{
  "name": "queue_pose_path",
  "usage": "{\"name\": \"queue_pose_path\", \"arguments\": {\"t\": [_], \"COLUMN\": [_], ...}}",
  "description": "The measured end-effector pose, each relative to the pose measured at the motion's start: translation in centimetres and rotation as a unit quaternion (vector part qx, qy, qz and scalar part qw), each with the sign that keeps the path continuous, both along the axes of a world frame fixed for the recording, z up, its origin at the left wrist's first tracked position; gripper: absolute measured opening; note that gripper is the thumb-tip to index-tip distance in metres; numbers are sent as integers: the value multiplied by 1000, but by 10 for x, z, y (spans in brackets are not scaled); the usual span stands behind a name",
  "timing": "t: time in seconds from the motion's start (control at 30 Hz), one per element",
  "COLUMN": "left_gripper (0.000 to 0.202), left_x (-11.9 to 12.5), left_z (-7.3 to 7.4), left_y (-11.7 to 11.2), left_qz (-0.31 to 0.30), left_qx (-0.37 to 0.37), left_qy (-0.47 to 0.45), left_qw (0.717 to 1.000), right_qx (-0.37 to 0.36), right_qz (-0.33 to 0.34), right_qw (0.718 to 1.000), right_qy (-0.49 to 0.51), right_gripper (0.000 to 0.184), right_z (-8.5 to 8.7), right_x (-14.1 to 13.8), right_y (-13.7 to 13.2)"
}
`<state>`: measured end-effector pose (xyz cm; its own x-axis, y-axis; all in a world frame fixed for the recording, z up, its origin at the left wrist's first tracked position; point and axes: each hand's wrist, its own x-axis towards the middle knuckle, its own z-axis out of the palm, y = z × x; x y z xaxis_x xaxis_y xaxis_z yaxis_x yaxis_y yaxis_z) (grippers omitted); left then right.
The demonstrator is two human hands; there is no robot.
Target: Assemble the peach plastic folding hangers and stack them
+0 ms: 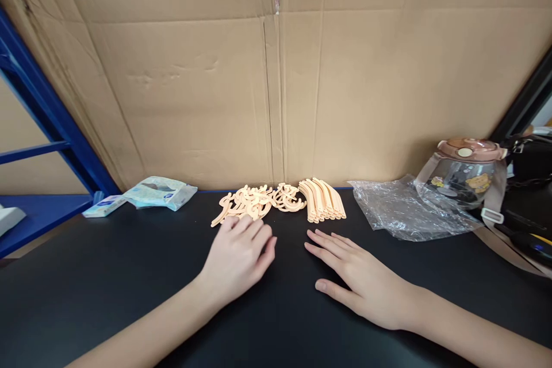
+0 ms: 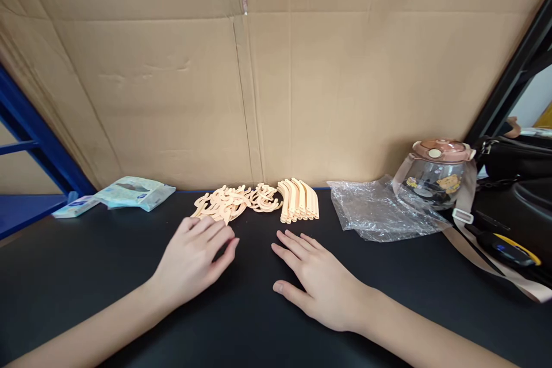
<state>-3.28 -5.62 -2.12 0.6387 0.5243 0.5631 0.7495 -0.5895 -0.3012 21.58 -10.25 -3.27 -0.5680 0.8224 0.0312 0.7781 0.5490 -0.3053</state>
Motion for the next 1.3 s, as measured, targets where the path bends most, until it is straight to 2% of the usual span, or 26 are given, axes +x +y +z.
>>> {"name": "queue_pose_path", "arguments": {"t": [0.13,0.23,0.37,0.5,0.63,0.77,0.9,1.0,1.07,1.17,1.3], "left_gripper": [39,42,33,29,27,23,21,18,18,18,13], "left_x": [-14,-19,-20,-20,-16,-8,-3,-4,-4,-4,-3], "left_z": [-1,-6,-11,-9,-3,0,-1,-2,-1,0,0], "left_y": [18,25,28,28,22,4,-13,-18,-18,-17,-15], "left_qz": [79,110,107,83,45,-26,-140,-247,-290,-307,-306], "left_qx": [29,31,18,10,22,29,13,-15,-32,-63,-104], "left_qy": [6,9,6,-10,-35,-50,-46,-55,-47,-22,-3], "left_qw": [996,993,994,996,998,998,989,967,955,949,946], "right_qx": [-7,-9,-8,-3,2,6,8,9,5,-3,3], "right_qz": [-3,-3,-1,1,5,6,6,3,-5,-17,-1], "right_qw": [1000,1000,1000,1000,1000,999,1000,1000,999,999,998], "right_qy": [-9,-12,0,21,26,30,20,29,34,45,57], "right_gripper": [66,66,65,63,62,61,64,67,70,73,67], "right_z": [0,0,-1,-2,-2,-3,-4,-4,-3,-3,-3], "right_x": [0,0,0,1,2,2,2,2,2,1,1], "right_y": [0,1,1,0,-1,-1,0,0,0,-1,-2]}}
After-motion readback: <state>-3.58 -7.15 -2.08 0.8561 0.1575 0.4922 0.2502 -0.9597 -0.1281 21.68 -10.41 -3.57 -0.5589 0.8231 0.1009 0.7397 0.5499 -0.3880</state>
